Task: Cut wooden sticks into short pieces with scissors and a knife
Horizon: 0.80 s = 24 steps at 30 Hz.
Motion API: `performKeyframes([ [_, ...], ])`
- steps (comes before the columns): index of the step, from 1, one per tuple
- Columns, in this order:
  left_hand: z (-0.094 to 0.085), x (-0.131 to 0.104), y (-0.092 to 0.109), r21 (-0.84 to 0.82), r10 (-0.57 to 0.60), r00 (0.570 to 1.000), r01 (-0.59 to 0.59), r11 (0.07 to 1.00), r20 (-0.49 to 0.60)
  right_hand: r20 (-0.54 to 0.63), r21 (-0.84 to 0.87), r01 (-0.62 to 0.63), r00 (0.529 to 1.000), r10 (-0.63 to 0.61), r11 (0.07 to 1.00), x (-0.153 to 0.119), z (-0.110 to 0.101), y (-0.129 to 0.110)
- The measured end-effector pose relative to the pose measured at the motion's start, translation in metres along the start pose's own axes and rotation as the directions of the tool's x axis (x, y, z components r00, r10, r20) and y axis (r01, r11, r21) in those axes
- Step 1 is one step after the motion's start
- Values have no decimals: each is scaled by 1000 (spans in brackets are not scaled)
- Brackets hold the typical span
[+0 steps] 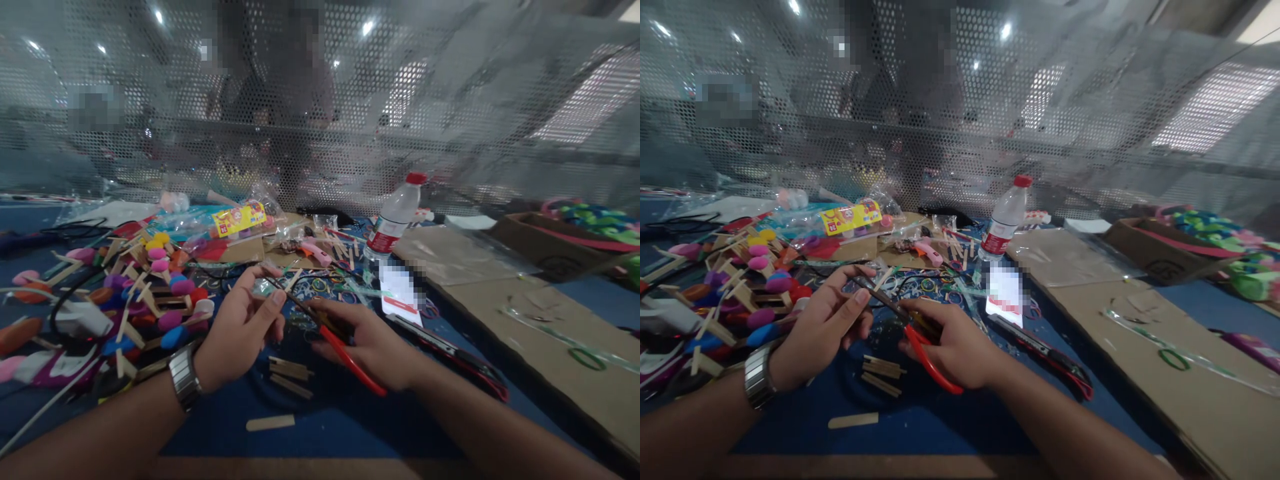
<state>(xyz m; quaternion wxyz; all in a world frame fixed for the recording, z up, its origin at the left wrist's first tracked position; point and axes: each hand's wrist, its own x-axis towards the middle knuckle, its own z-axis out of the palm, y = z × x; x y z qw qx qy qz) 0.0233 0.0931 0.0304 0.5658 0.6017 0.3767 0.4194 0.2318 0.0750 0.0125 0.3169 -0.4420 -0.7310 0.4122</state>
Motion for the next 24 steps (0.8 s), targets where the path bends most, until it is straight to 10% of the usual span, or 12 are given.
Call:
performKeyframes([
  [24, -4, 2, -1, -32, 17, 998, -19, 999, -67, 103, 85, 1, 995, -9, 996, 0, -9, 7],
])
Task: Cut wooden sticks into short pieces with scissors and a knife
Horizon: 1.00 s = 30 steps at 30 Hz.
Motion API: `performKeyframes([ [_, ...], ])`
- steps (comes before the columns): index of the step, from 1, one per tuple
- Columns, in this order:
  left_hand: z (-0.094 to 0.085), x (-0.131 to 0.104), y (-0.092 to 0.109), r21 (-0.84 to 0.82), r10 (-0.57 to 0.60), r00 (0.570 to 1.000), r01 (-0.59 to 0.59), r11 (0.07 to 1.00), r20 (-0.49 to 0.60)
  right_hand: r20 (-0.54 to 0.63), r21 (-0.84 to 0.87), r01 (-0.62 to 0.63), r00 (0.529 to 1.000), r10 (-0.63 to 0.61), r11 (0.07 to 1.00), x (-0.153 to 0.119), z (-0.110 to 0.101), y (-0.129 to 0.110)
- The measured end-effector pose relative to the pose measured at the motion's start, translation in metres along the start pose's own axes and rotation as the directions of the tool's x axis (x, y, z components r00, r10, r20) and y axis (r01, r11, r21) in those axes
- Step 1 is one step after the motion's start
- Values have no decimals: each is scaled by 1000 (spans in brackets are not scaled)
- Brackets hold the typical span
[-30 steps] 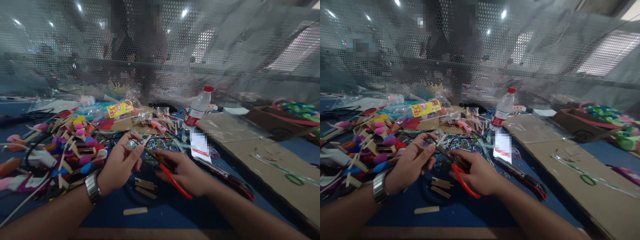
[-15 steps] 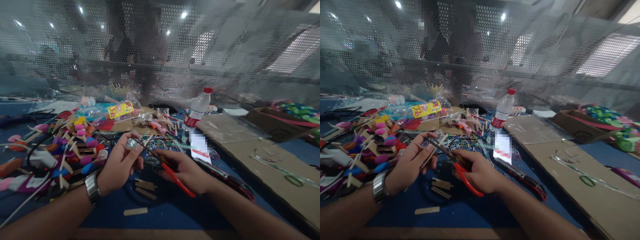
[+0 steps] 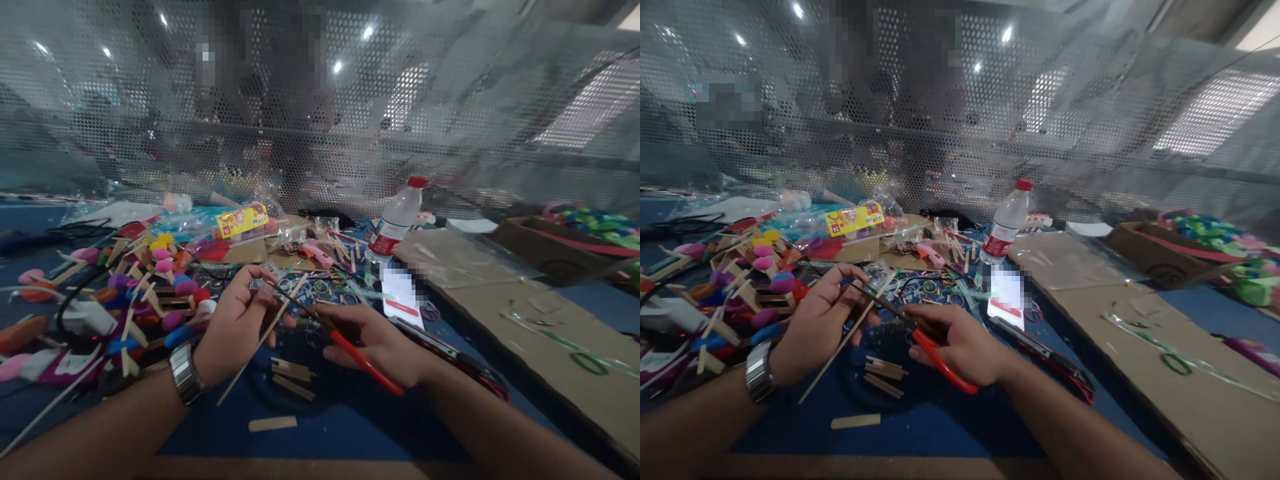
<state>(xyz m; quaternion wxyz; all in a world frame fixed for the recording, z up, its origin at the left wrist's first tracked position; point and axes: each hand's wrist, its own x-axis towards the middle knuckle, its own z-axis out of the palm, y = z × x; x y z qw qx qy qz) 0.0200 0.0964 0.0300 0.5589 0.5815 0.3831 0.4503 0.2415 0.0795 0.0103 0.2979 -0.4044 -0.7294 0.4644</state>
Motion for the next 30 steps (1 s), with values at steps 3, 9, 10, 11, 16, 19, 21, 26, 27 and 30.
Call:
performKeyframes([
  [3, 0, 0, -1, -46, 29, 999, -28, 999, 17, 20, 49, -9, 1000, 8, 999, -1, -1, -1],
  [9, -1, 0, -4, -116, 110, 994, -109, 987, 8, 118, 190, -49, 993, 27, 981, -2, -2, -4],
  [10, -1, 0, -4, -121, 117, 993, -116, 986, 5, 125, 205, -53, 992, 28, 977, -2, -1, -4],
  [11, -1, 0, -4, -127, 124, 992, -123, 984, 2, 133, 228, -55, 991, 25, 972, -2, -1, -4],
  [16, 0, -1, -1, -153, 140, 990, -139, 978, -1, 189, 335, -58, 982, -7, 941, -1, -2, -3],
  [19, -1, -1, -2, -179, 132, 991, -130, 975, -3, 207, 352, -57, 978, -18, 934, -1, -2, -1],
  [21, -2, -1, -4, -209, 115, 993, -115, 971, -8, 209, 351, -54, 978, -22, 935, -1, -2, 0],
  [26, -3, 1, -7, -218, 82, 997, -83, 972, -15, 158, 310, -79, 987, 30, 947, -2, -3, -2],
  [27, -3, 1, -7, -207, 75, 997, -77, 975, -16, 139, 290, -81, 989, 42, 954, -2, -3, -2],
  [30, -3, 0, -3, -160, 73, 996, -81, 984, -51, 115, 258, -76, 992, 47, 963, -2, -3, -2],
])
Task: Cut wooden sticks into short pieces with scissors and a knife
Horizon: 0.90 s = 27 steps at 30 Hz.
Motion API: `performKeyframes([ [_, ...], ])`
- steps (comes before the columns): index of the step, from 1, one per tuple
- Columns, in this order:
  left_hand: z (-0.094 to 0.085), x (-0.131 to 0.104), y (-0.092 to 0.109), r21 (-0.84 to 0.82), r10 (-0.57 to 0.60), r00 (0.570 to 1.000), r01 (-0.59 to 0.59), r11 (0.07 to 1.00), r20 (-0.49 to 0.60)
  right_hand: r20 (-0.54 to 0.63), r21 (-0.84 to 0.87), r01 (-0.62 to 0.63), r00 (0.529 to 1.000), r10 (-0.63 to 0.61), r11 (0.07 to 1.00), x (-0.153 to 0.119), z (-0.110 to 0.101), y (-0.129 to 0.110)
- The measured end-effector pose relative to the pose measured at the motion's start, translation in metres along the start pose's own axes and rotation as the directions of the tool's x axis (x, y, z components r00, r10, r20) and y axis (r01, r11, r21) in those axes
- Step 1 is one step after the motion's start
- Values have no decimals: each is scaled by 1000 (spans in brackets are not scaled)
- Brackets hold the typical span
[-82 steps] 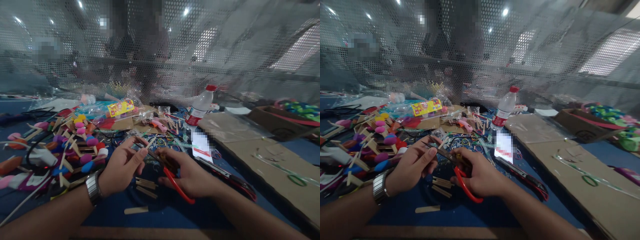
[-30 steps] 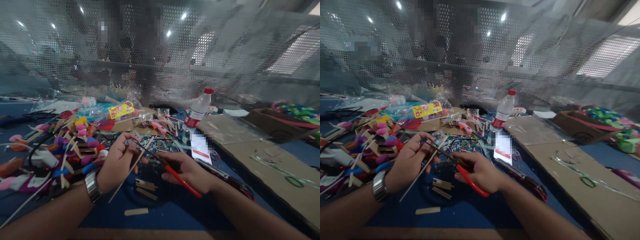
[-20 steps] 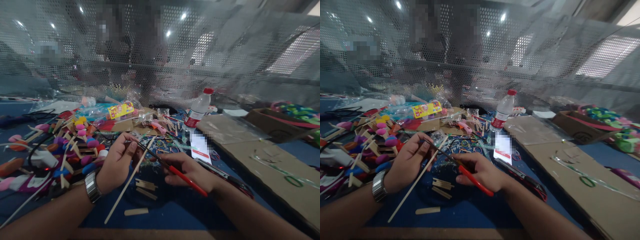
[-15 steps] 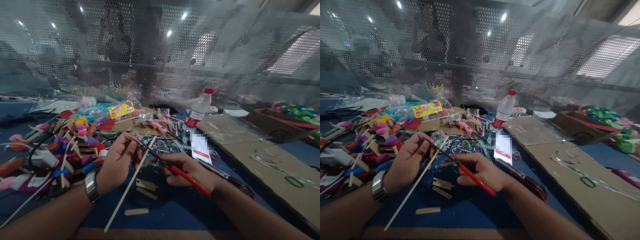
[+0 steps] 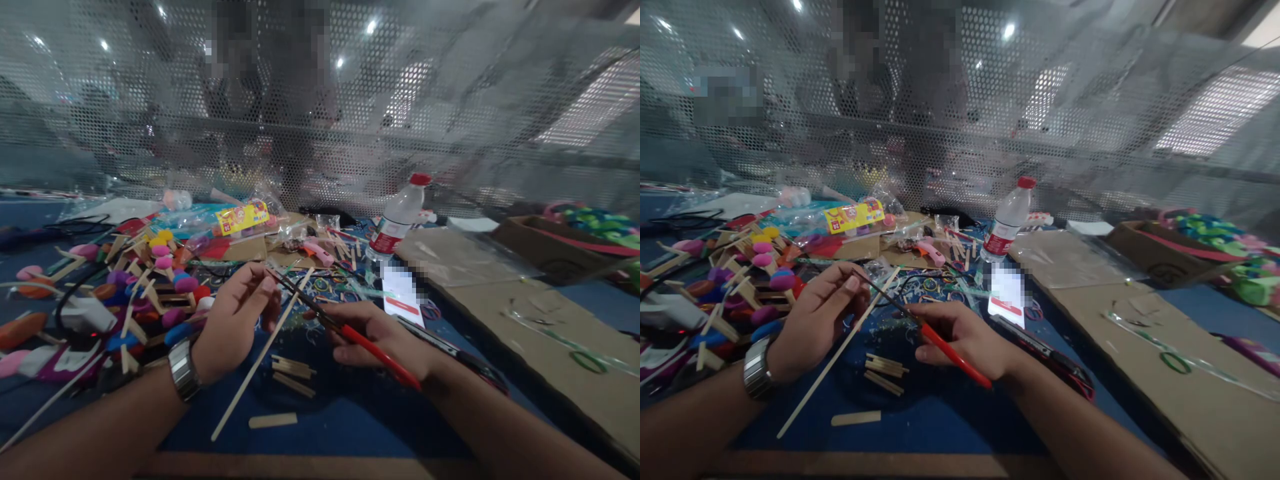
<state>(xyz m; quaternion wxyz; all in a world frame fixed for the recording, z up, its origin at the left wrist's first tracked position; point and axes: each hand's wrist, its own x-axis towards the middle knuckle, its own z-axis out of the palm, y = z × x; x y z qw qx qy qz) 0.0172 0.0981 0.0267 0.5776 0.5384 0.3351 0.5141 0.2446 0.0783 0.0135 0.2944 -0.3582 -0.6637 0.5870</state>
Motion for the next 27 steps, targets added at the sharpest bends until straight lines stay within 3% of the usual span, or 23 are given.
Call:
performKeyframes([
  [6, -1, 1, 4, 79, 44, 996, -37, 996, -80, -6, -31, 12, 1000, -12, 999, 0, 0, 2],
  [12, -1, 2, 4, 97, 55, 993, -46, 994, -103, -61, -83, 16, 998, -21, 996, 0, 2, 1],
  [27, -4, 3, 2, 93, 28, 988, -14, 996, -152, -71, -104, -12, 997, 5, 994, 1, 4, -2],
])
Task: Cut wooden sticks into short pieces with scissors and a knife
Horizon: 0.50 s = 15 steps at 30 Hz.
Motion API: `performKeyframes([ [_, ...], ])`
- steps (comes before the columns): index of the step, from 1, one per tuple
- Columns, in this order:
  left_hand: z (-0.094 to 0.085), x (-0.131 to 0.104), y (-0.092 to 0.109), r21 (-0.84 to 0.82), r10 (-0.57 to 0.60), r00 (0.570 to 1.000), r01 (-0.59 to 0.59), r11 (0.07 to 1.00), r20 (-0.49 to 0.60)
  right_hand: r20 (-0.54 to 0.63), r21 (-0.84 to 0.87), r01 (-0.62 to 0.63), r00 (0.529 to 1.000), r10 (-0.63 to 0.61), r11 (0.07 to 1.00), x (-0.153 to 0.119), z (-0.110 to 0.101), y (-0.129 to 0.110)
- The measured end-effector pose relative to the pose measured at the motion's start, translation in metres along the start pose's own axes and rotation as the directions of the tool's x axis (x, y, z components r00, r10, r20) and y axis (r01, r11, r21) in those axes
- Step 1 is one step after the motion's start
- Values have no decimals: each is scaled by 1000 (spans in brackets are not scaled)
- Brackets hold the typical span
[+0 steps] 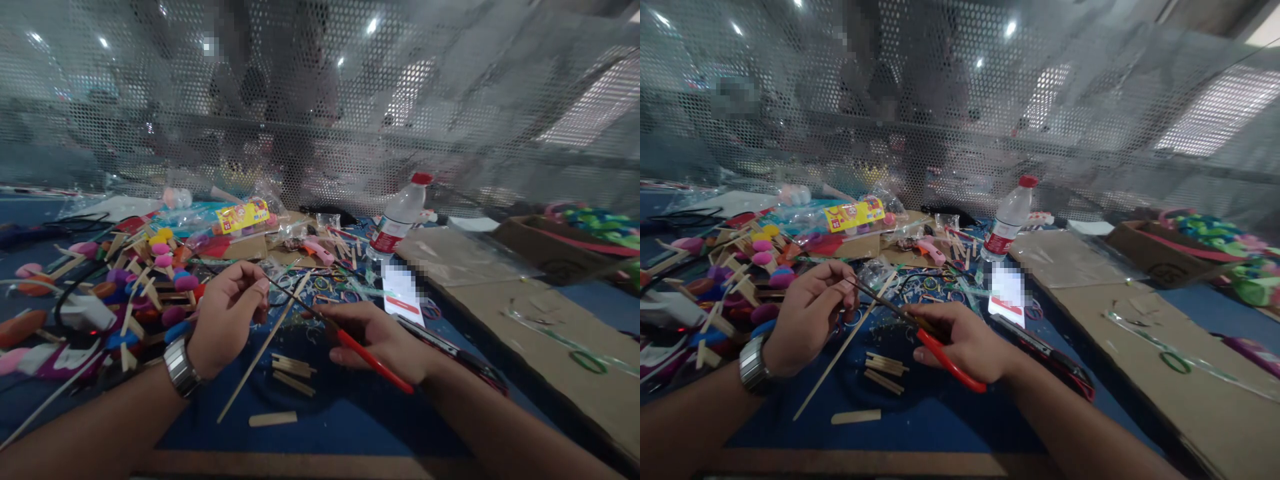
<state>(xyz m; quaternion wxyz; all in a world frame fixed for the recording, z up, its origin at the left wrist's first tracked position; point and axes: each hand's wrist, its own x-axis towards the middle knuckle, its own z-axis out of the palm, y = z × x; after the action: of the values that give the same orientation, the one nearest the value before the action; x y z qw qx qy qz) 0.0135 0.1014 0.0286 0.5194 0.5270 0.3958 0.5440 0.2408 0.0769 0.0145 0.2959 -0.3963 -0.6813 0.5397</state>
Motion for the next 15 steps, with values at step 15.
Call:
performKeyframes([
  [15, 0, 0, 0, 19, 18, 1000, -18, 1000, 5, -6, -71, 21, 1000, -22, 997, -1, -1, 1],
])
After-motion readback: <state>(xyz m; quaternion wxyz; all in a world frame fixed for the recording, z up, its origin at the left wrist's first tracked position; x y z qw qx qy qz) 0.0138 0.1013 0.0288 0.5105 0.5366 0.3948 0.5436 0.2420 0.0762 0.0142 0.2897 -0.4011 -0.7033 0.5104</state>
